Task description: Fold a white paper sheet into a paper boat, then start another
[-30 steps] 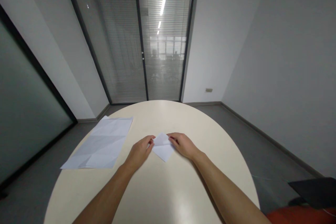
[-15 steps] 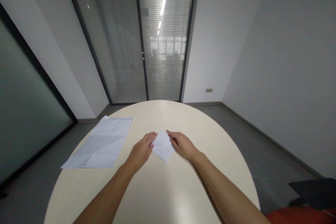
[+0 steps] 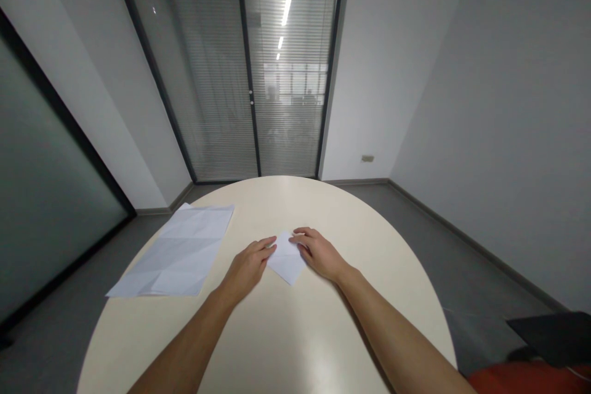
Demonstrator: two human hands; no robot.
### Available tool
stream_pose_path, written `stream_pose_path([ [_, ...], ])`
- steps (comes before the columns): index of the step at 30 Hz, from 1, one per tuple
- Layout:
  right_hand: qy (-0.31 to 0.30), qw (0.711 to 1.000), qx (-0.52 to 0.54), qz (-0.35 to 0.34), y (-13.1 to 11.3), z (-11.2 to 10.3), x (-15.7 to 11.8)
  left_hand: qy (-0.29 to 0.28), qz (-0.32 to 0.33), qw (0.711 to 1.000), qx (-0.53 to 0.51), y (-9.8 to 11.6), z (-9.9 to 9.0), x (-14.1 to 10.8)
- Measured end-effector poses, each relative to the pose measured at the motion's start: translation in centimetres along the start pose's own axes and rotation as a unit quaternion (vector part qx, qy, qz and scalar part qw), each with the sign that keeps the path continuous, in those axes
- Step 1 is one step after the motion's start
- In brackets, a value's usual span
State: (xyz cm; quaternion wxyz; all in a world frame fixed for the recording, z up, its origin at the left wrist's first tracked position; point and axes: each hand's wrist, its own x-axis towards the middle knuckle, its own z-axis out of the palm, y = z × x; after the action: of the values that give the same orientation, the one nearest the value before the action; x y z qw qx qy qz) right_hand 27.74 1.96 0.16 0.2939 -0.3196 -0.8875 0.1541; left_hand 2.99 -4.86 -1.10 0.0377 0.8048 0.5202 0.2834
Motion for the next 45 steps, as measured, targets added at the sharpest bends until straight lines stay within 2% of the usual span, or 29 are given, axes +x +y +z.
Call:
stream_pose_path([
  [3, -0.005, 0.999, -0.018, -0.03, -0.4, -0.3, 0.0, -0.001, 0.003, 1.0, 0.002, 0.1, 0.0, 0.0],
  [8, -0.068, 0.994, -0.02, -0.087, -1.6, -1.2, 0.3, 0.0, 0.006, 1.0, -0.012, 0.2, -0.2, 0.0],
  [15, -0.113, 0.99, -0.003, -0.086, -2.0, -1.4, 0.3, -0.024, 0.003, 1.0, -0.006, 0.3, -0.5, 0.2],
  [22, -0.102, 0.991, 0.012, -0.087, -1.6, -1.1, 0.2, -0.024, 0.001, 1.0, -0.008, 0.3, -0.3, 0.2],
  [36, -0.075, 0.995, -0.043, -0.049, -0.6, -0.8, 0.2, -0.015, -0.006, 1.0, -0.017, 0.3, -0.4, 0.0],
  [40, -0.074, 0.995, -0.052, -0.052, -0.4, -1.2, 0.2, -0.01, -0.009, 1.0, -0.018, 0.2, -0.3, -0.1],
  [45, -0.078, 0.992, -0.099, -0.006, -0.9, -2.2, 0.3, -0.009, -0.01, 1.0, -0.016, 0.3, -0.2, -0.1],
])
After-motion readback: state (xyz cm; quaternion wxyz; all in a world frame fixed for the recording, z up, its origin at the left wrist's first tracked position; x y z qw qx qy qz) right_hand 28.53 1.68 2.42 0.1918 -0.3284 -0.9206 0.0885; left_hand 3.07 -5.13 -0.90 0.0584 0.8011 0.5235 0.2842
